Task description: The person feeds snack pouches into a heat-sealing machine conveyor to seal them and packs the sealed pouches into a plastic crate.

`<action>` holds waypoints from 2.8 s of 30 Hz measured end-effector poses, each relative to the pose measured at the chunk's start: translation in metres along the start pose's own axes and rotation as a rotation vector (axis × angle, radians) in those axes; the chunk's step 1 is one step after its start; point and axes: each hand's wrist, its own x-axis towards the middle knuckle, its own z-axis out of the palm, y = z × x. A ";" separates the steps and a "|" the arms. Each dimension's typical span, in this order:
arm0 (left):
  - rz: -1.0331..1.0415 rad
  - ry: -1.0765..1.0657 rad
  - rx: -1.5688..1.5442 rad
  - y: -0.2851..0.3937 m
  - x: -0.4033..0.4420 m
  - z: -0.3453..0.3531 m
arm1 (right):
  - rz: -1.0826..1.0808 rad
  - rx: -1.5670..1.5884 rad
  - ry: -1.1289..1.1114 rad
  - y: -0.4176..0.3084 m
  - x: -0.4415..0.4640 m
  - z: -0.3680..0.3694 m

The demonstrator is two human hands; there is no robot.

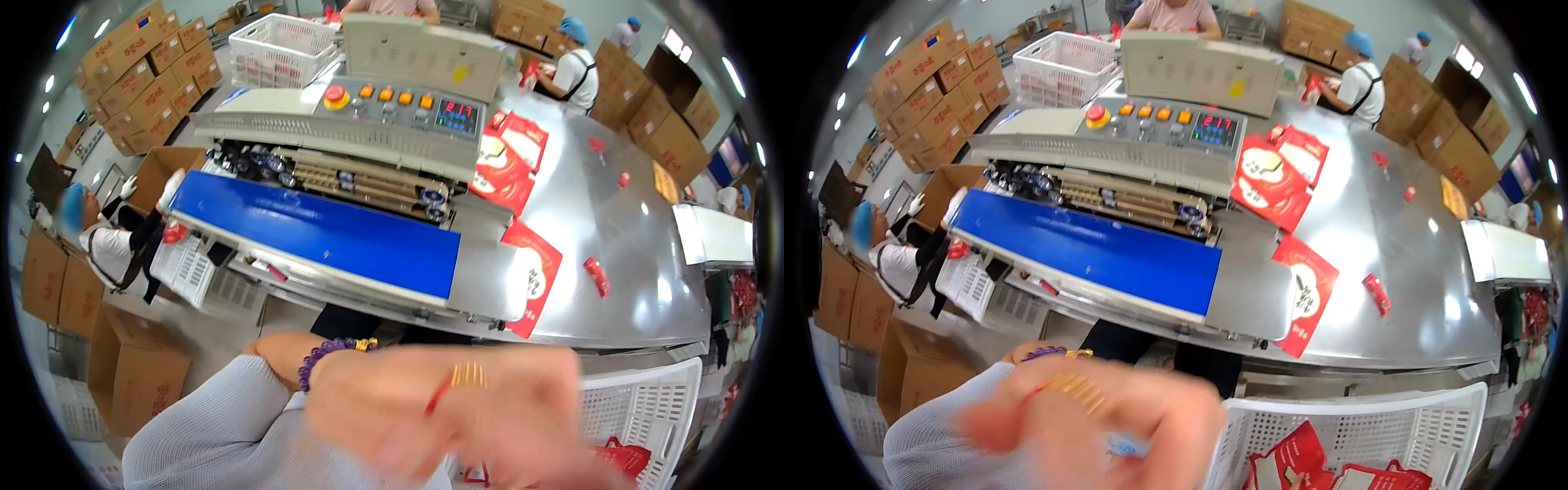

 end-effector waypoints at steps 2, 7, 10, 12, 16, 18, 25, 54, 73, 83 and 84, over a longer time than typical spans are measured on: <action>-0.028 0.211 0.334 -0.001 -0.016 -0.028 | -0.104 0.004 -0.038 -0.065 -0.006 0.015; -0.170 0.528 0.902 -0.050 -0.060 -0.074 | -0.434 0.074 -0.156 -0.172 -0.028 0.065; -0.071 0.503 0.872 -0.067 -0.085 -0.076 | -0.405 0.063 -0.412 -0.217 -0.057 0.132; -0.081 0.641 0.746 -0.071 -0.099 -0.072 | -0.445 -0.081 -0.625 -0.240 -0.098 0.198; -0.085 1.180 0.509 -0.060 -0.130 -0.080 | -0.278 -0.071 -0.961 -0.229 -0.130 0.276; 0.022 1.228 0.512 -0.052 -0.142 -0.089 | -0.247 0.039 -1.124 -0.208 -0.119 0.287; -0.149 1.100 0.622 -0.040 -0.147 -0.114 | -0.194 0.236 -1.149 -0.184 -0.097 0.291; -0.084 1.384 0.226 -0.099 -0.059 -0.257 | -0.406 0.243 -0.553 -0.200 0.054 0.397; -0.081 1.643 0.504 -0.058 -0.123 -0.286 | -0.365 0.003 -0.732 -0.193 0.016 0.452; 0.082 1.564 1.499 -0.008 -0.190 -0.176 | -0.290 0.080 -0.956 -0.195 -0.026 0.439; 0.123 1.563 1.475 -0.006 -0.178 -0.153 | -0.277 0.030 -1.007 -0.193 -0.024 0.413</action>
